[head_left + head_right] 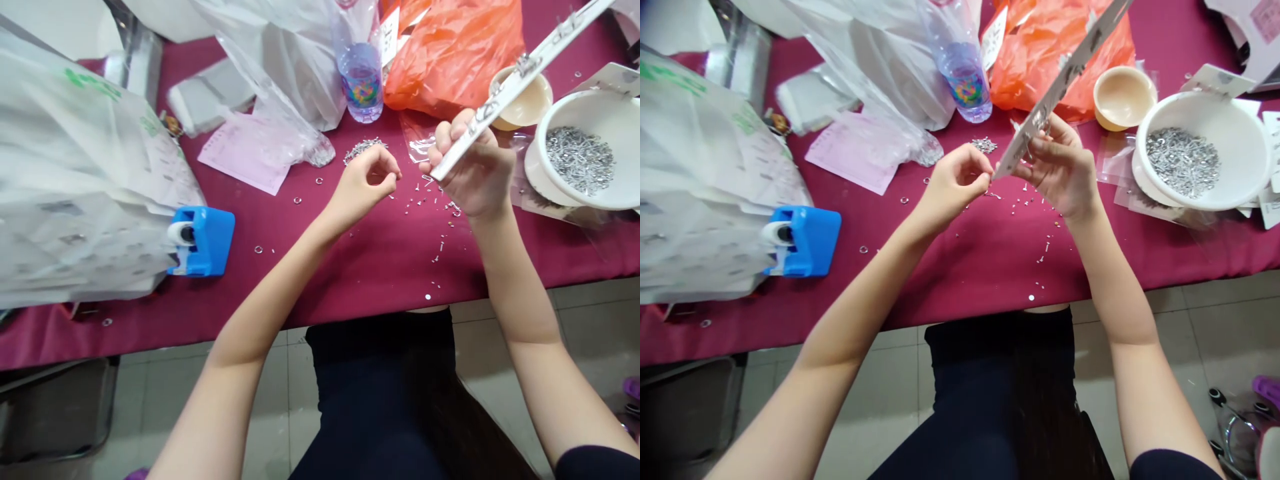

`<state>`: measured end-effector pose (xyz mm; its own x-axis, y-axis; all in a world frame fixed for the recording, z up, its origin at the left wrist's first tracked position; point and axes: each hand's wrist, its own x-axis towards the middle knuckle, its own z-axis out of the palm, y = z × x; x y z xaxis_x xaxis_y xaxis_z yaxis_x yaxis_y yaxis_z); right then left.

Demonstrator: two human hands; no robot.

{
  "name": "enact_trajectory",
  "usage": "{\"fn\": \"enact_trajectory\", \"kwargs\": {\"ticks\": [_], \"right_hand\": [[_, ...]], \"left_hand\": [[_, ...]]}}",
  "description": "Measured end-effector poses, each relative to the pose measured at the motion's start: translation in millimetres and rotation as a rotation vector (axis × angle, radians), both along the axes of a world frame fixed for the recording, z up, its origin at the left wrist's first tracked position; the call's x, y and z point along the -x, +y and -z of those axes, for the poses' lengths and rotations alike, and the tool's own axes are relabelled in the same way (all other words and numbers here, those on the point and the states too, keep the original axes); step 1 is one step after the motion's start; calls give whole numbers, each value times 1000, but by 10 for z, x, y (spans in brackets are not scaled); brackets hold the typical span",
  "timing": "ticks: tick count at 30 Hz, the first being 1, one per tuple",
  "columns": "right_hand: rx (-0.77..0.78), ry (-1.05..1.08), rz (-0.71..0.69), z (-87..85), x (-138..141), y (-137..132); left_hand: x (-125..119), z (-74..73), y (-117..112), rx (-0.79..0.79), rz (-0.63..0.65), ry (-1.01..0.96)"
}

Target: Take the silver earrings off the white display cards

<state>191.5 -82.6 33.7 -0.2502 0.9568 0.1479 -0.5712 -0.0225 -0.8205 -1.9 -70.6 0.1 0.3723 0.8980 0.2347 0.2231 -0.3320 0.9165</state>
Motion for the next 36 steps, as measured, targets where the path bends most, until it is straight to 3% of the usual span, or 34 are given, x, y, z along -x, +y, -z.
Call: {"fn": "enact_trajectory", "kwargs": {"ticks": [5, 8, 11, 18, 23, 30, 36], "right_hand": [[-58, 18, -314, 145, 259, -97], [-118, 209, -520, 269, 417, -132], [-147, 304, -617, 328, 508, -164], [-100, 193, -518, 257, 532, -246], [-96, 62, -486, 191, 508, -266], [-18, 102, -536, 169, 516, -289], [-49, 19, -444, 170, 533, -296]], "left_hand": [[335, -182, -350, -7, -33, -167], [316, -216, -526, 55, 18, -281], [266, -225, -628, 174, 76, -395], [279, -267, -690, 332, 130, -508], [286, -281, -700, 332, 113, -475], [302, -301, -719, 320, 99, -444], [315, -322, -727, 352, 84, -417]]}}
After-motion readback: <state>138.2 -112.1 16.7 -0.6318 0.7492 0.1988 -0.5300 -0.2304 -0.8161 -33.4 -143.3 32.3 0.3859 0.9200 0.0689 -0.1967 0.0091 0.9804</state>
